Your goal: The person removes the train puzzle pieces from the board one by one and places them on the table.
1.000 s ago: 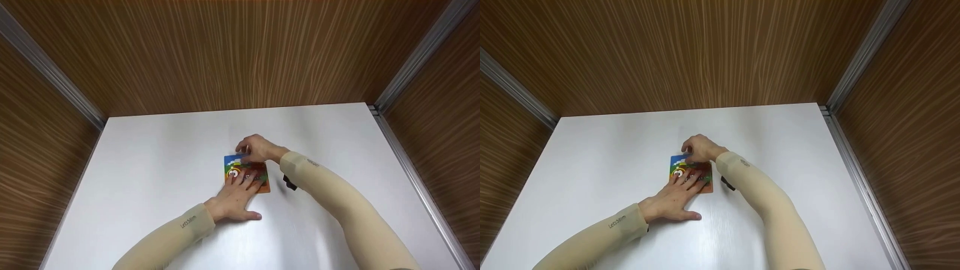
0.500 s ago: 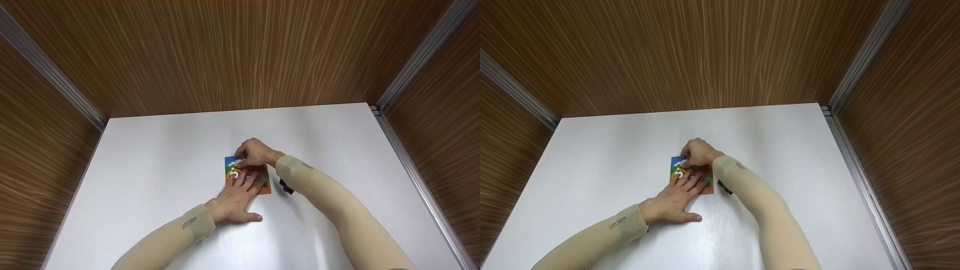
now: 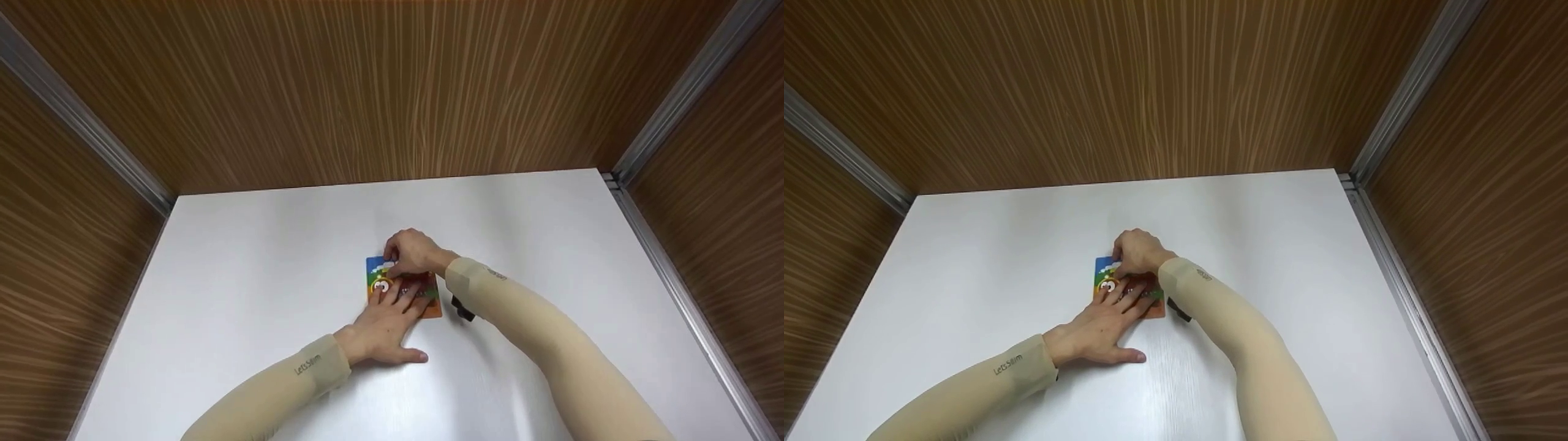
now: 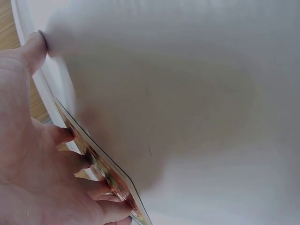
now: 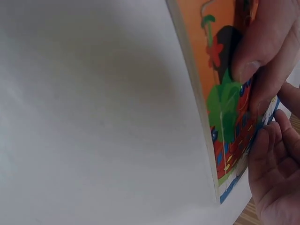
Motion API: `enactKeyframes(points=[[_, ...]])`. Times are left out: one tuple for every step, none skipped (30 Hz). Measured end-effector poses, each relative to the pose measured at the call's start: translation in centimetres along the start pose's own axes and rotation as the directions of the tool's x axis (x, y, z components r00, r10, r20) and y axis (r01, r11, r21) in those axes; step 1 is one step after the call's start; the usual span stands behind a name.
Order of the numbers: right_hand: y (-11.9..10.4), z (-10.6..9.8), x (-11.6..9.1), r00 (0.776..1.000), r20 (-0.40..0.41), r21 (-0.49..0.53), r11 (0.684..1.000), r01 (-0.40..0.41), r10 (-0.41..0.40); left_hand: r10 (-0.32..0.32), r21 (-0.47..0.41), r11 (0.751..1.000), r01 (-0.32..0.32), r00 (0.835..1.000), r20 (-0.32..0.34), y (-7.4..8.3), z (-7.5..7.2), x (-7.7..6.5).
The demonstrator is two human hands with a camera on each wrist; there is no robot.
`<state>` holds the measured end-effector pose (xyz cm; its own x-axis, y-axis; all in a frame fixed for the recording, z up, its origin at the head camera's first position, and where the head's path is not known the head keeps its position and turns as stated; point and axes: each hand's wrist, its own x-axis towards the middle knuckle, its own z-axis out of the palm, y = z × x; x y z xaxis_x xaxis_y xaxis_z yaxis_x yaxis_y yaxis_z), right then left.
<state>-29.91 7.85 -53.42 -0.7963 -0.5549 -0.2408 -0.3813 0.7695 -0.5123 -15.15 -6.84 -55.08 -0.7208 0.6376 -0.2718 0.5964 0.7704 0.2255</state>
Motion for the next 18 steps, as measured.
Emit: enactKeyframes(points=[[0.03,0.03,0.01,1.000,0.000,0.007,1.000,-0.005,0.005,0.001,-0.001,1.000,-0.001,1.000,-0.002,-0.01,0.00,0.00],[0.07,0.07,-0.01,1.000,-0.002,0.013,1.000,-0.007,0.007,0.002,-0.004,1.000,-0.002,1.000,-0.003,-0.03,0.05,0.00],[0.12,0.11,-0.02,1.000,-0.004,0.019,1.000,-0.008,0.008,0.002,-0.007,1.000,-0.002,1.000,-0.004,-0.03,0.05,0.00],[0.18,0.14,-0.03,1.000,-0.007,0.023,1.000,-0.008,0.008,0.002,-0.009,1.000,-0.002,1.000,-0.004,-0.03,0.07,0.01],[0.24,0.17,-0.05,1.000,-0.010,0.025,1.000,-0.008,0.008,0.002,-0.011,1.000,-0.002,1.000,-0.004,-0.03,0.08,0.02],[0.31,0.18,-0.06,1.000,-0.012,0.026,1.000,-0.006,0.007,0.002,-0.012,1.000,-0.002,1.000,-0.003,-0.03,0.10,0.03],[0.36,0.18,-0.09,1.000,-0.013,0.029,1.000,-0.007,0.007,0.002,-0.014,1.000,-0.002,1.000,-0.001,-0.02,0.10,0.04],[0.40,0.15,-0.11,1.000,-0.016,0.028,1.000,-0.005,0.006,0.003,-0.016,1.000,-0.003,1.000,0.000,-0.02,0.12,0.06],[0.42,0.11,-0.12,1.000,-0.019,0.029,1.000,-0.004,0.005,0.005,-0.017,1.000,-0.005,1.000,0.001,-0.02,0.09,0.06],[0.42,0.05,-0.13,1.000,-0.022,0.033,0.999,-0.004,0.005,0.007,-0.016,1.000,-0.007,1.000,0.001,-0.03,0.08,0.05],[0.40,-0.02,-0.12,1.000,-0.027,0.038,0.999,-0.003,0.004,0.008,-0.015,1.000,-0.008,1.000,0.001,-0.03,0.04,0.03],[0.36,-0.08,-0.11,0.999,-0.033,0.042,0.999,0.000,0.002,0.011,-0.011,1.000,-0.011,1.000,0.000,-0.04,0.00,0.00],[0.32,-0.13,-0.10,0.999,-0.039,0.045,0.999,0.003,-0.001,0.015,-0.004,1.000,-0.015,1.000,-0.005,-0.04,-0.03,-0.03],[0.29,-0.15,-0.06,0.999,-0.047,0.048,0.999,0.009,-0.007,0.018,0.002,1.000,-0.017,1.000,-0.008,-0.06,-0.08,-0.05],[0.27,-0.14,-0.03,0.999,-0.054,0.054,0.998,0.013,-0.010,0.021,0.013,1.000,-0.021,1.000,-0.014,-0.06,-0.11,-0.09],[0.26,-0.11,-0.01,0.998,-0.060,0.062,0.998,0.016,-0.012,0.025,0.022,0.999,-0.025,1.000,-0.018,-0.07,-0.13,-0.11],[0.27,-0.07,0.00,0.998,-0.065,0.071,0.997,0.018,-0.013,0.028,0.027,0.999,-0.028,0.999,-0.019,-0.06,-0.16,-0.12],[0.31,-0.02,0.00,0.997,-0.071,0.076,0.997,0.017,-0.012,0.032,0.032,0.999,-0.032,0.999,-0.023,-0.05,-0.18,-0.11]])
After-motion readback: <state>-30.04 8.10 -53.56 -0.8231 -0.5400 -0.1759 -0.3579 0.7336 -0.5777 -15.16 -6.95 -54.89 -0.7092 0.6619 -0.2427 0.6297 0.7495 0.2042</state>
